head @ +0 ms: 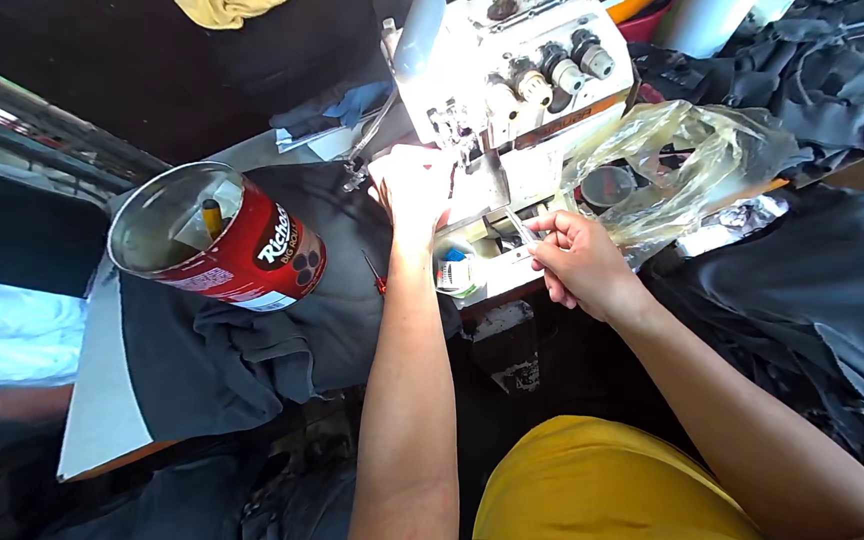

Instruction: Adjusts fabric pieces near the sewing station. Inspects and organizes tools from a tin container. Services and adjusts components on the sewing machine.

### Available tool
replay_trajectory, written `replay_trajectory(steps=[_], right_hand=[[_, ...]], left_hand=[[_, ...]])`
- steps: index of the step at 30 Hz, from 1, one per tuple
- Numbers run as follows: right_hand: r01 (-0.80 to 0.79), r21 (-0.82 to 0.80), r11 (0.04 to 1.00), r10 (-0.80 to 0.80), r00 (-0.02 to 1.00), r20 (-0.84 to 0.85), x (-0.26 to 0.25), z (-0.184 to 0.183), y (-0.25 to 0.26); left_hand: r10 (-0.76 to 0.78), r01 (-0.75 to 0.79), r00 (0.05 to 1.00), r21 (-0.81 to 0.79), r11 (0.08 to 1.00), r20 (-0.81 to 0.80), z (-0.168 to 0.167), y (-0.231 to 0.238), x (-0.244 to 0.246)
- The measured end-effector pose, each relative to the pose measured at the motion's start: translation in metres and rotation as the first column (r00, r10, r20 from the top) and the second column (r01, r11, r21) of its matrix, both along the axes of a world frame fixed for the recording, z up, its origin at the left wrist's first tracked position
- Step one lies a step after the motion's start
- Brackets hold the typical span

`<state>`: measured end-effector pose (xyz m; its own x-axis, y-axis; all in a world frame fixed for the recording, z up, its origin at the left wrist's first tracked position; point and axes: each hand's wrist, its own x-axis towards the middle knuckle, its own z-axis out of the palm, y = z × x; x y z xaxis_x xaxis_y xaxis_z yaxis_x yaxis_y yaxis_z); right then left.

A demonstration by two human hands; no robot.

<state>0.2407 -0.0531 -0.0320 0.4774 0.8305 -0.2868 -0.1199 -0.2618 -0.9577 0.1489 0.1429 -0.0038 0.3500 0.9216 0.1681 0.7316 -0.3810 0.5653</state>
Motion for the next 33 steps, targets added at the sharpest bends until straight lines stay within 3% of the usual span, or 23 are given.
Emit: replay_trajectory(steps=[12,17,23,33], right_hand=[[-0.046,-0.022,0.999,0.045,0.998,-0.047,-0.004,-0.009,0.001],[-0.018,0.062,0.998,0.018,1.0,-0.008,-0.014,0.001,0.002],[-0.001,0.184,0.983,-0.029,0.987,0.158,-0.031,0.016,0.03],[0.074,0.066,0.995,-0.079,0.994,0.081,-0.033,0.029,0.082]], left_hand=[[0.0,0.001,1.0,0.279,0.96,-0.005,-0.013,-0.009,0.006],[-0.019,0.02,1.0,0.148,0.989,-0.008,-0.007,-0.004,0.001],[-0.16,0.16,0.987,0.024,0.987,0.004,0.003,0.002,-0.011],[-0.176,0.167,0.983,-0.136,0.976,-0.055,0.009,0.008,-0.008]])
